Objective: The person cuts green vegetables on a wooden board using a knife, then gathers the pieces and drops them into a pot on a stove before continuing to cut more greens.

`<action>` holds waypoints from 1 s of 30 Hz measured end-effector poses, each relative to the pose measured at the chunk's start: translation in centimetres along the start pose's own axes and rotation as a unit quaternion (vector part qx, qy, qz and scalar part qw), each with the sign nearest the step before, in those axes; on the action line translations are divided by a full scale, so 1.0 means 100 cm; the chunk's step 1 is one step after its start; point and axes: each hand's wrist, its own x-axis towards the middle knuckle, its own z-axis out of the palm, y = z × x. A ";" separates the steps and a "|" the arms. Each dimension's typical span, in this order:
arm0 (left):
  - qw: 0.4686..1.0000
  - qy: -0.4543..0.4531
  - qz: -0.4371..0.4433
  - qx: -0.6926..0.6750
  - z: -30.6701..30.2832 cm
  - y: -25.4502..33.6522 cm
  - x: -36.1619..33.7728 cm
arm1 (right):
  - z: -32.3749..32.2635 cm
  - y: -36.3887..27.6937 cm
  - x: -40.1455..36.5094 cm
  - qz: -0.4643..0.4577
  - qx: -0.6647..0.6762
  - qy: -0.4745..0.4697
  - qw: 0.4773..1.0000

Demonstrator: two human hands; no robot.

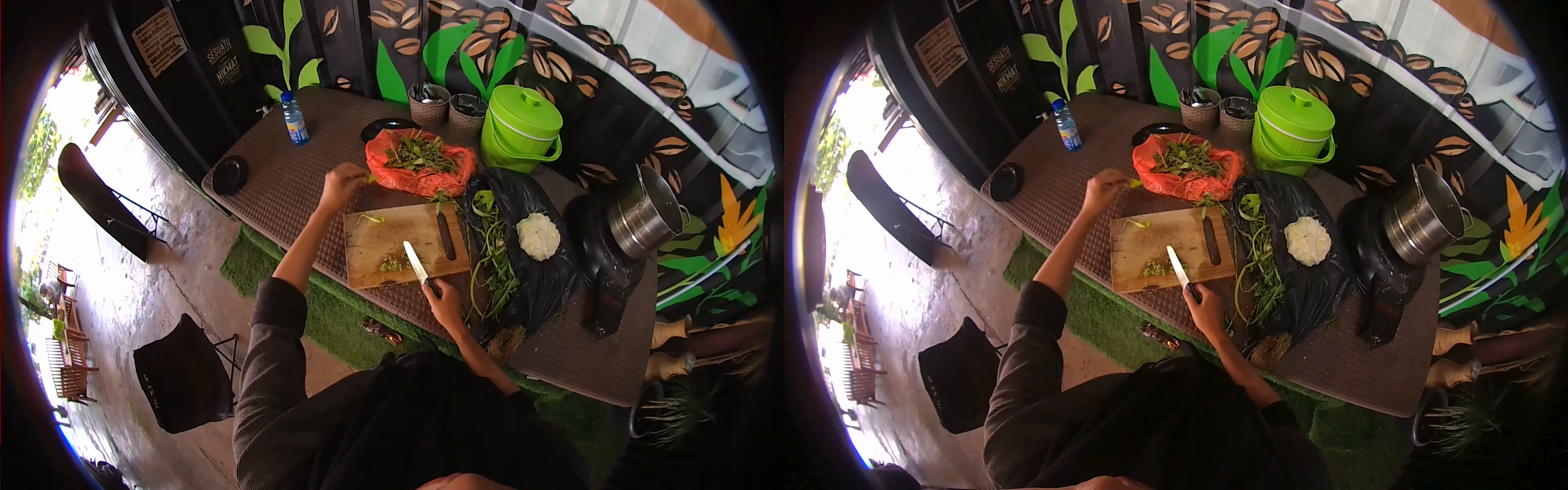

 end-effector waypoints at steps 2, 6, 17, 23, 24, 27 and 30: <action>0.957 -0.200 0.148 0.147 -0.003 -0.003 -0.009 | 0.001 0.004 0.001 -0.010 -0.005 0.003 1.000; 0.853 -0.302 0.287 0.315 0.002 -0.015 -0.028 | 0.000 0.004 0.001 -0.019 -0.019 0.012 1.000; 0.799 -0.356 0.326 0.358 -0.008 -0.043 -0.040 | 0.004 -0.001 -0.006 0.000 -0.044 -0.012 0.999; 0.815 -0.331 0.322 0.349 -0.007 -0.047 -0.042 | 0.008 0.000 -0.008 0.003 -0.029 -0.016 0.999; 0.816 -0.331 0.322 0.349 -0.007 -0.045 -0.043 | 0.009 -0.001 -0.008 -0.001 -0.028 -0.014 1.000; 0.809 -0.314 0.332 0.370 -0.009 -0.047 -0.048 | 0.010 0.000 -0.011 -0.010 -0.014 -0.009 1.000; 0.785 -0.304 0.353 0.408 -0.011 -0.059 -0.051 | 0.010 0.003 -0.013 -0.023 -0.013 -0.003 1.000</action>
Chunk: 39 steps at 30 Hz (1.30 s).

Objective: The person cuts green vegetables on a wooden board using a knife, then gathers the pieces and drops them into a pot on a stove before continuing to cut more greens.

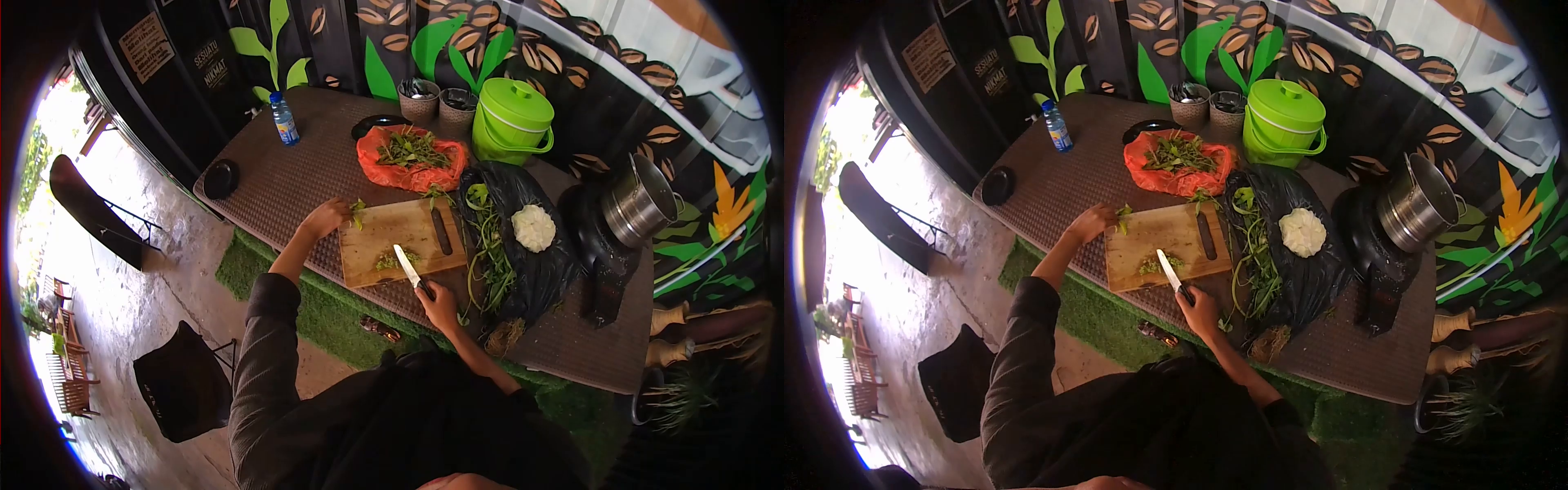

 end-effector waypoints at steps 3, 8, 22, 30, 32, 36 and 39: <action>0.999 -0.040 -0.003 -0.017 -0.002 0.001 -0.003 | 0.000 0.001 -0.003 0.022 0.016 -0.016 0.999; 0.996 -0.064 -0.037 0.052 -0.018 0.011 0.008 | 0.003 0.001 -0.005 0.020 0.010 -0.018 1.000; 0.782 0.288 -0.404 -0.378 -0.067 0.032 0.030 | 0.017 -0.029 0.006 -0.047 -0.024 -0.037 0.998; 0.706 0.274 -0.503 -0.417 -0.088 0.048 0.010 | 0.027 -0.049 0.013 -0.089 -0.219 -0.063 0.970; 0.734 0.203 -0.463 -0.454 -0.080 0.055 -0.001 | 0.020 -0.040 0.023 -0.085 -0.227 -0.048 0.969; 0.821 0.127 -0.384 -0.403 -0.077 0.085 -0.010 | 0.008 -0.032 0.034 -0.049 -0.244 0.009 0.969; 0.824 0.016 -0.356 -0.441 -0.074 0.111 -0.005 | 0.010 -0.039 0.031 0.009 -0.237 -0.031 0.971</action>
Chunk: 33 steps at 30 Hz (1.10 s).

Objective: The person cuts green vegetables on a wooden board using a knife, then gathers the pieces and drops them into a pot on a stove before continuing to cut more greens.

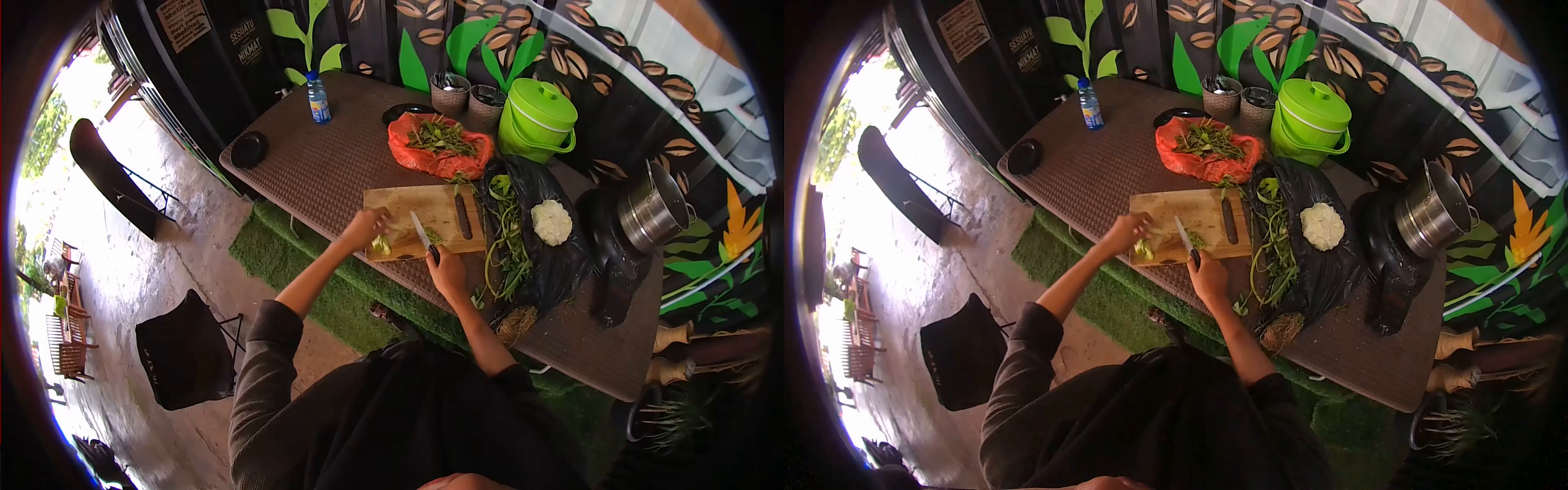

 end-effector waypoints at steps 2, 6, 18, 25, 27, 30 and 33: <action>1.000 0.010 0.009 -0.009 0.024 -0.011 0.000 | 0.014 -0.006 -0.008 0.000 -0.015 0.010 1.000; 0.999 0.037 0.001 -0.033 0.048 -0.008 -0.001 | 0.032 -0.010 -0.015 -0.004 -0.073 0.059 0.996; 0.975 0.206 0.039 0.066 0.081 0.019 -0.030 | 0.015 -0.023 -0.003 -0.039 -0.120 0.003 0.992; 0.966 0.243 -0.054 -0.073 0.087 0.023 -0.022 | -0.002 -0.031 0.008 -0.026 -0.121 -0.097 0.988; 0.968 0.228 -0.058 -0.092 0.085 0.024 -0.021 | 0.009 -0.034 -0.003 -0.021 -0.121 -0.060 0.991; 0.971 0.224 -0.051 -0.066 0.092 0.020 -0.022 | 0.019 -0.030 0.002 -0.041 -0.068 -0.035 0.996; 0.971 0.239 -0.018 0.000 0.101 0.013 -0.024 | 0.016 -0.024 0.024 -0.056 -0.122 -0.064 0.989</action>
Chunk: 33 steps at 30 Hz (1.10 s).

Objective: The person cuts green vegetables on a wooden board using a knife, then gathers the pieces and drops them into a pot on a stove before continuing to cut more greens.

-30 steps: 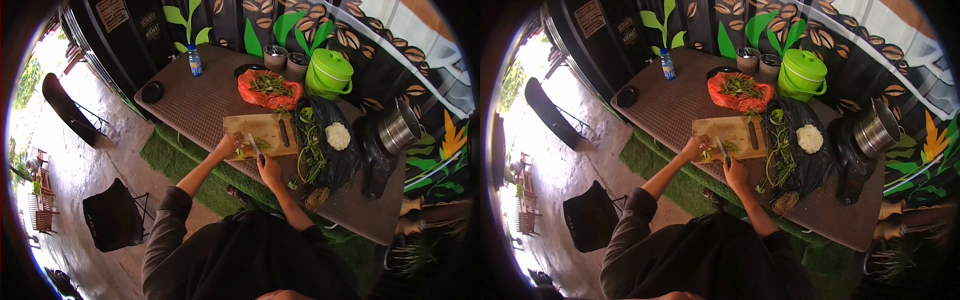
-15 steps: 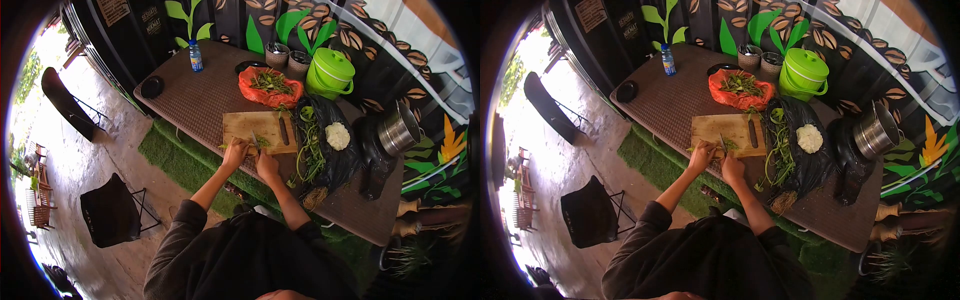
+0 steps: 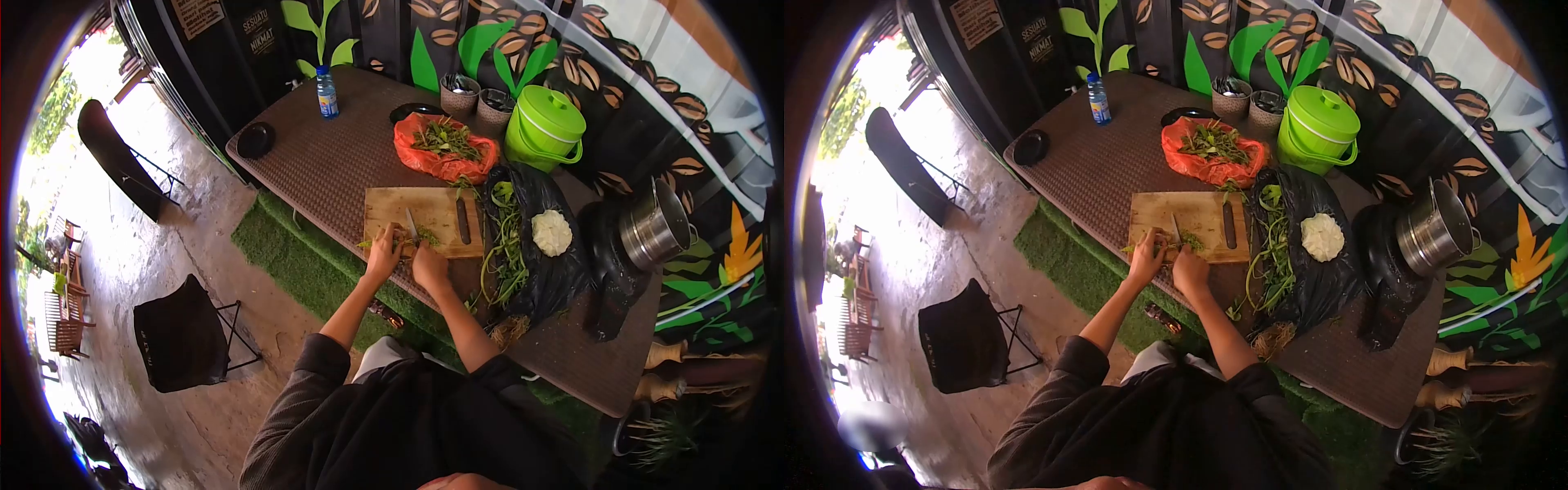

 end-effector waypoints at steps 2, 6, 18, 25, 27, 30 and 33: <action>0.999 0.009 0.027 0.016 -0.001 0.001 -0.001 | 0.000 -0.002 -0.007 0.004 0.001 0.011 1.000; 0.999 0.012 0.017 0.029 0.000 0.004 -0.003 | 0.009 -0.014 -0.023 0.042 -0.024 0.020 0.999; 1.000 0.003 -0.018 -0.006 -0.003 0.007 -0.005 | -0.007 -0.005 -0.005 -0.008 -0.004 -0.046 0.999; 1.000 0.007 -0.002 0.003 -0.004 0.001 -0.001 | 0.002 -0.017 -0.010 -0.005 -0.020 0.022 1.000; 1.000 0.006 -0.013 -0.009 -0.002 -0.001 -0.003 | -0.004 -0.017 -0.007 -0.020 -0.028 -0.001 0.999; 1.000 0.003 -0.023 -0.019 -0.005 -0.002 -0.002 | -0.006 -0.025 -0.019 0.003 -0.001 -0.018 1.000; 0.999 0.007 -0.014 -0.036 -0.009 0.005 0.001 | 0.021 -0.018 -0.011 -0.006 0.005 0.074 0.997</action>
